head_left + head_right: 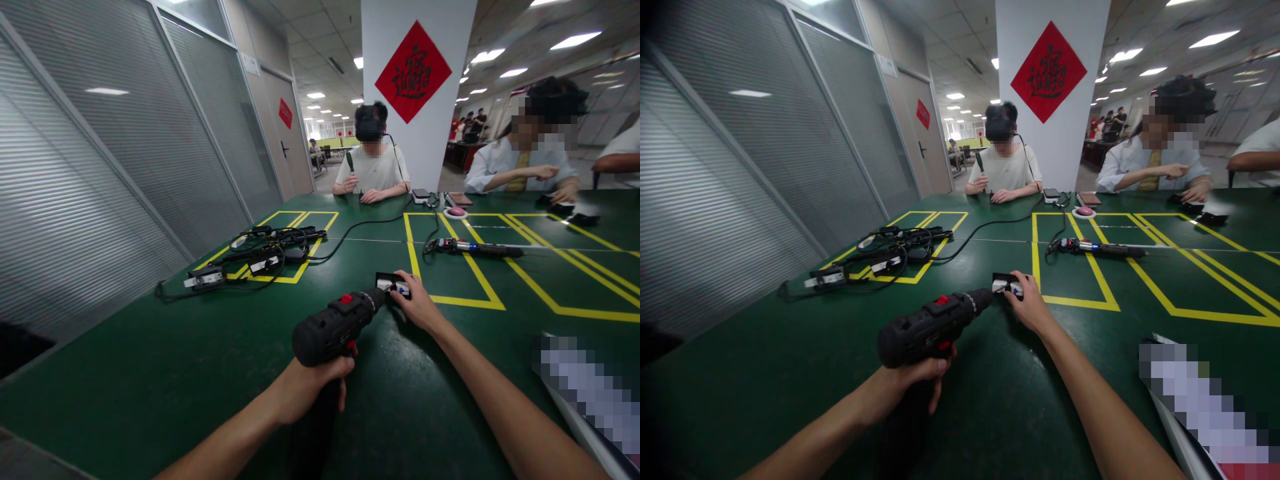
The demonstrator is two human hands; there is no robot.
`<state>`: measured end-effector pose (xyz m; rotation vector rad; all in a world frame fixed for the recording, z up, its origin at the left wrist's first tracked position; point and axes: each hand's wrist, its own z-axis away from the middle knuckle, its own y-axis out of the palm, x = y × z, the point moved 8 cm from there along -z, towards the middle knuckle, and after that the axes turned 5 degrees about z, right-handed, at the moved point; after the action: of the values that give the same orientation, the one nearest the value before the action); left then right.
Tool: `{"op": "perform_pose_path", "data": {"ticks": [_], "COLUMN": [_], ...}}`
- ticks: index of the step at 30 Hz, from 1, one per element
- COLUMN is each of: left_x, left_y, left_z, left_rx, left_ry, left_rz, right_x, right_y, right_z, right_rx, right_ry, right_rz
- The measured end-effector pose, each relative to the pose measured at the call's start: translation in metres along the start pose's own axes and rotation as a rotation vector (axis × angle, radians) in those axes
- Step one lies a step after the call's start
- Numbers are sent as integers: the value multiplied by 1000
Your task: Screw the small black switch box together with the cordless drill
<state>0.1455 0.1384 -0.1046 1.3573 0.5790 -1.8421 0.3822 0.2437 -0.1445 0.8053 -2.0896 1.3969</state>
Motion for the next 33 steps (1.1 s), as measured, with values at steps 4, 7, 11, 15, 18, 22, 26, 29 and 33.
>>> {"op": "perform_pose_path", "data": {"ticks": [4,7,11,15,18,22,26,29,33], "left_x": [-1,0,2,1,0,2,3,4,1], "left_y": [0,0,-1,-1,0,0,-1,-1,0], "left_z": [0,-1,-3,-2,-3,-4,-3,-2,-1], "left_rx": [-1,1,5,-6,-5,1,0,3,-2], "left_ry": [-9,-6,-15,3,11,0,7,-8,5], "left_rz": [-8,-12,-12,-23,-11,13,0,-1,16], "right_x": [-1,-1,-1,0,-1,-2,-2,-2,-2], "right_y": [1,1,1,1,1,2,1,1,1], "right_z": [0,0,0,0,-1,-1,-1,0,0], "right_rx": [14,7,3,2,4,3,-2,-1,-1], "right_ry": [11,10,1,-9,-10,-14,-17,-14,-14], "right_rz": [-2,-7,-1,2,1,0,-4,-2,2]}}
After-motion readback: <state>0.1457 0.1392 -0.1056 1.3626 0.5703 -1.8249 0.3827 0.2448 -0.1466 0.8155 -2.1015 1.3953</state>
